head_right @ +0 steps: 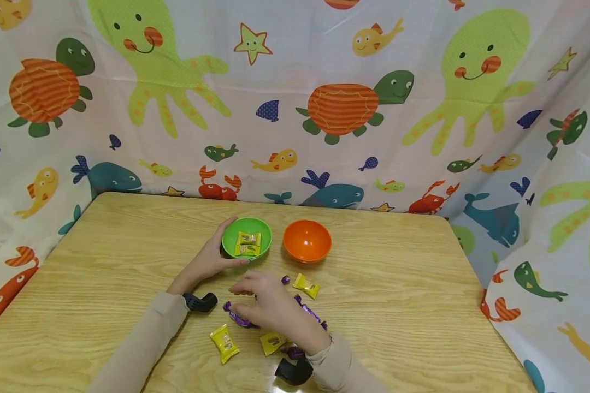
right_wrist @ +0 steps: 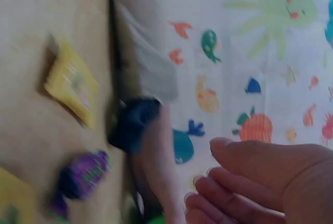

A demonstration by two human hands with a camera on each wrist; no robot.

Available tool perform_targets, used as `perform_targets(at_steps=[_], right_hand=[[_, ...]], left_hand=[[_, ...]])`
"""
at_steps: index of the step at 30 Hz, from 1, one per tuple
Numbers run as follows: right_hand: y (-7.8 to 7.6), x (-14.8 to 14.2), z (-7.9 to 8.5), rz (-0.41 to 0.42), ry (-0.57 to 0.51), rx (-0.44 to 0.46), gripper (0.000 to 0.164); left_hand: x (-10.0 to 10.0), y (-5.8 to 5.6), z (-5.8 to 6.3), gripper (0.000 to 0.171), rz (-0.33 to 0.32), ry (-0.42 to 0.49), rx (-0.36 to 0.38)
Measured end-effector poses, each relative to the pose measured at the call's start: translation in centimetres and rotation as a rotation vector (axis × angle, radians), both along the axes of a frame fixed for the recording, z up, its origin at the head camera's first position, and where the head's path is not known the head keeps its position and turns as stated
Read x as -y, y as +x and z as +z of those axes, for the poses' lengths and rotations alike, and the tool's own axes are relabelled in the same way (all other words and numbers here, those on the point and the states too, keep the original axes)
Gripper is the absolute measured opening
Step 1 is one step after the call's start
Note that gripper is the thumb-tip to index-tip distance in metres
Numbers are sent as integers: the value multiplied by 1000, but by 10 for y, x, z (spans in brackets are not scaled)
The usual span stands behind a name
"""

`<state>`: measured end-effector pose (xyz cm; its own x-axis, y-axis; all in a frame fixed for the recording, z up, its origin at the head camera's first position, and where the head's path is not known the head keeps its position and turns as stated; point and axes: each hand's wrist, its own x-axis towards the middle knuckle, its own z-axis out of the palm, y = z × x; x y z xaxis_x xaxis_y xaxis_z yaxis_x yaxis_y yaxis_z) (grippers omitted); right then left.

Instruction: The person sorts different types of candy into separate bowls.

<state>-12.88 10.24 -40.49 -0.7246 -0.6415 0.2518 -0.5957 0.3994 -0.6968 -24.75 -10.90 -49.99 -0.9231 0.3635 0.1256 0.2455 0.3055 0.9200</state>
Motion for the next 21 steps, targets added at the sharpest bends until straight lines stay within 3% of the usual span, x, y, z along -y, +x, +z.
perform_targets(at_steps=[6, 10, 13, 18, 21], right_hand=[[23, 5, -17, -4, 143, -37, 24], [38, 11, -27, -43, 258, -88, 34], [48, 17, -32, -76, 327, -77, 40], [58, 26, -40, -107, 376, -30, 47], [60, 28, -43, -112, 387, -49, 47]], left_hand=[[-1, 0, -2, 115, 4, -5, 8], [-1, 0, -1, 115, 13, -15, -1], [-2, 0, -1, 115, 11, -12, -5], [-1, 0, -1, 115, 10, -16, -6], [-1, 0, -1, 115, 7, -14, -3]])
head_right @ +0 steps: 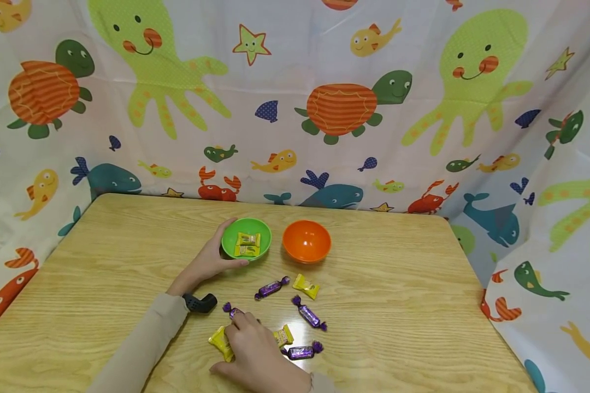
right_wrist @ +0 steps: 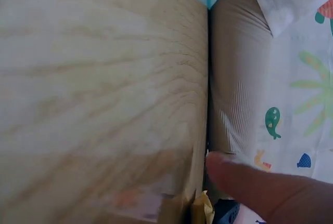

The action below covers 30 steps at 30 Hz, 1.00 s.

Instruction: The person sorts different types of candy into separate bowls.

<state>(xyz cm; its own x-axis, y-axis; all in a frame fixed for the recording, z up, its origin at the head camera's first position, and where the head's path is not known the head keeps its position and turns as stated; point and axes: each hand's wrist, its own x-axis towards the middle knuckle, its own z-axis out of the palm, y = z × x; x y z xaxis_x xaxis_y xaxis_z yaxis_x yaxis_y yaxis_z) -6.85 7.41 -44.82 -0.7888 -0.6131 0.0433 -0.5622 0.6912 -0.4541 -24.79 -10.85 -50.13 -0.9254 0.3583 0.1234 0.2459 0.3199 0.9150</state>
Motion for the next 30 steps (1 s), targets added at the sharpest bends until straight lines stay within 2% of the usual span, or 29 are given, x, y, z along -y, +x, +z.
perform_targets(at_steps=[6, 9, 19, 30], right_hand=[[0, 0, -2, 22, -10, -92, 29], [0, -1, -1, 19, -23, -100, 22], [-4, -3, -6, 27, -49, -74, 18], [-10, -5, -1, 55, -86, -13, 20]], left_hand=[[0, -1, -1, 114, 1, 3, -1], [-1, 0, 0, 114, 2, 5, 2], [0, 0, 2, 115, 0, 3, 3], [1, 0, 1, 115, 1, -1, 11]])
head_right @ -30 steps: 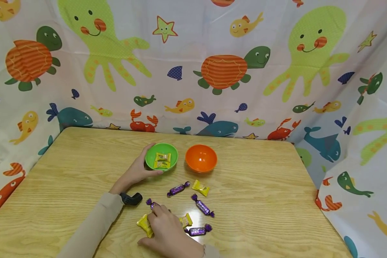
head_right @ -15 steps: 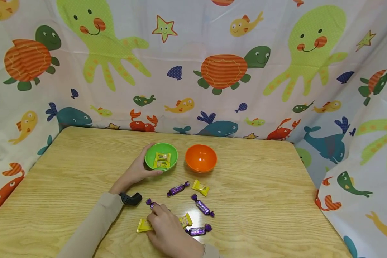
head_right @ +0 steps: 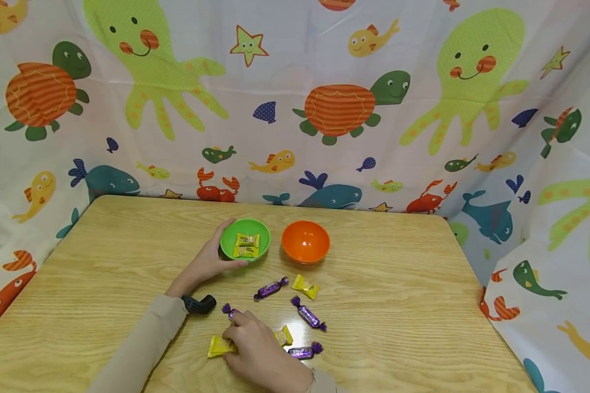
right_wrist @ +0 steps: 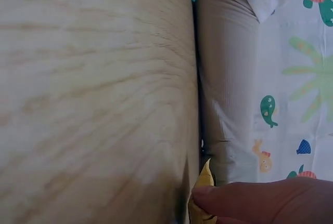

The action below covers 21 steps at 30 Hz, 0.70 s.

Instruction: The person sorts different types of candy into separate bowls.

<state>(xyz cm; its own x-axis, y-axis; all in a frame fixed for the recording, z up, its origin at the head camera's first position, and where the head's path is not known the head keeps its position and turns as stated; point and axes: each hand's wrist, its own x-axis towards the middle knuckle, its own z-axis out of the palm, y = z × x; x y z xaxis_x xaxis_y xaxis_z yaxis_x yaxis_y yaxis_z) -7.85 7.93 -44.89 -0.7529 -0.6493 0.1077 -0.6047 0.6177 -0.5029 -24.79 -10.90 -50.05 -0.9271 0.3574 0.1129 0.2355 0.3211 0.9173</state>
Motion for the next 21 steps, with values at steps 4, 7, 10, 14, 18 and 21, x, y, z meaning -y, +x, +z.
perform_targets(at_steps=[4, 7, 10, 14, 18, 21], right_hand=[[-2, -1, 7, 15, -18, 29, 20], [-6, -2, 14, 32, -43, 55, 21], [-11, -5, 22, 54, -79, 78, 23], [-20, -10, 33, 73, -148, 157, 25], [-31, -15, 46, 58, -212, 277, 25], [-40, -20, 56, 24, -240, 309, 26]], left_hand=[[0, 1, 1, 115, -1, 2, 0], [0, 1, 1, 115, -1, 5, 2], [0, 0, 1, 114, -3, 5, 0], [0, 1, 2, 115, 0, 1, 6], [-1, 1, 3, 115, 3, 11, 14], [-1, 1, 2, 114, -4, 16, 8]])
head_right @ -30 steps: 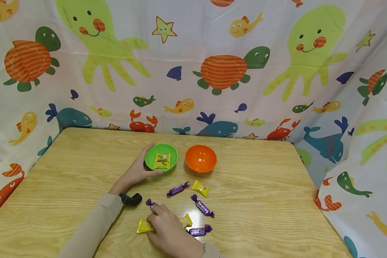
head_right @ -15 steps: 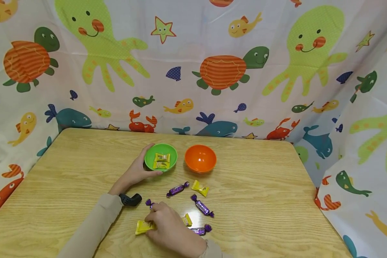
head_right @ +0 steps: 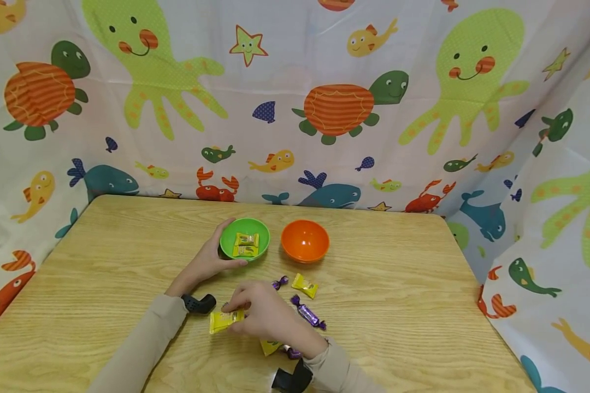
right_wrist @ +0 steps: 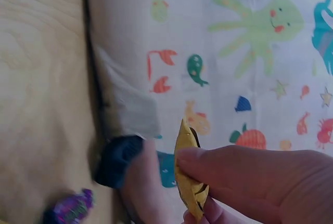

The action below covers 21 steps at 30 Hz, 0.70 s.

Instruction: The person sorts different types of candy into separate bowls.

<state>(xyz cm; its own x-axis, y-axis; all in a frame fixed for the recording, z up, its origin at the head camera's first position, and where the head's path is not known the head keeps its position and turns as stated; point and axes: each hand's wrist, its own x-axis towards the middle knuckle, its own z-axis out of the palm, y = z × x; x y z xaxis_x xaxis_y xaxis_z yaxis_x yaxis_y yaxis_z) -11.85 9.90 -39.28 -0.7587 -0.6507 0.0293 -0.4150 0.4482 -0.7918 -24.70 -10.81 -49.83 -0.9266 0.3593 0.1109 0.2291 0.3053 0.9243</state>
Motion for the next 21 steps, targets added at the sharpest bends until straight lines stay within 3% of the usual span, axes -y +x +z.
perform_targets(at_steps=[10, 21], right_hand=[[-38, -13, 21, -105, -116, -104, 23], [-94, -8, 12, -227, -114, -101, 25]], left_hand=[[1, -2, -2, 112, -27, 22, -27], [1, -3, -3, 114, -24, 10, -28]])
